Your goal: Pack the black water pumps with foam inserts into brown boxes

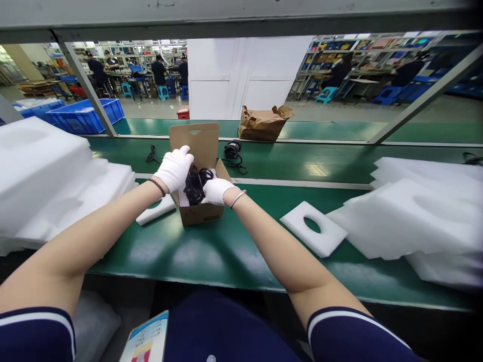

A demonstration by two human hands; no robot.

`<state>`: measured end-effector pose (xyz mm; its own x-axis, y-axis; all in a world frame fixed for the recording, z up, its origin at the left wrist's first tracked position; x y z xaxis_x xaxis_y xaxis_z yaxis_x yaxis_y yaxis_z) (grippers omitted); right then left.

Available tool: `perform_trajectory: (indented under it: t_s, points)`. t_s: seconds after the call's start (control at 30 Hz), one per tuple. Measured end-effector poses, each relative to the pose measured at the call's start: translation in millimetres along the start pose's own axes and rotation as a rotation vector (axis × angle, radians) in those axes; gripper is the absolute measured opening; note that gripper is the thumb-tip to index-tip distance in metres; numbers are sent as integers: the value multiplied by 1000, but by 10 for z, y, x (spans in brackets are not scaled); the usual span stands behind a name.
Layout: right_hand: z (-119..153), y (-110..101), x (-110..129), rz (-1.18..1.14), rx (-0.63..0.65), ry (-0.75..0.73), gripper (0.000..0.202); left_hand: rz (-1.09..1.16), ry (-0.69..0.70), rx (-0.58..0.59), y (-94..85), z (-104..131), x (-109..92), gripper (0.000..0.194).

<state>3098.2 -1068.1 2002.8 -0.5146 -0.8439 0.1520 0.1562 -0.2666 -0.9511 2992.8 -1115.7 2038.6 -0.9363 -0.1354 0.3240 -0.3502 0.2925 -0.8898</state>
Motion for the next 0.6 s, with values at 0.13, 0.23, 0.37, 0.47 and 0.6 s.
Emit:
perform_trajectory:
  t_s: [0.13,0.23,0.37,0.47,0.6]
  points:
    - [187,24,-106,-233,-43,-47,34,-6,95,239,44,137,-155,46]
    - [376,145,-267,-758,-237,44,48,-30,115,354,124,148,-258,38]
    - [431,203,-319,-657,-426,209,38,-51,150,352,175,112,-353,36]
    - [272,101,-149,-177,-241,114,29,29,50,329,117,101,-258,44]
    - [-13,-25,5,93,45,22,33,128,-101,491,-12,100,22,51]
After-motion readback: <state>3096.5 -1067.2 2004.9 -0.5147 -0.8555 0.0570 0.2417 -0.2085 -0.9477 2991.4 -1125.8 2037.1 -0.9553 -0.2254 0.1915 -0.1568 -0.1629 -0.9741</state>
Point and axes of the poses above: each hand's wrist, its own z-axis away from the middle knuckle, its own y-axis out of the palm, x = y × z, the point moved 4 cm from there along -z, towards the middle knuckle, and after that the axes turned 6 degrees about -y, right-handed, at the moved point
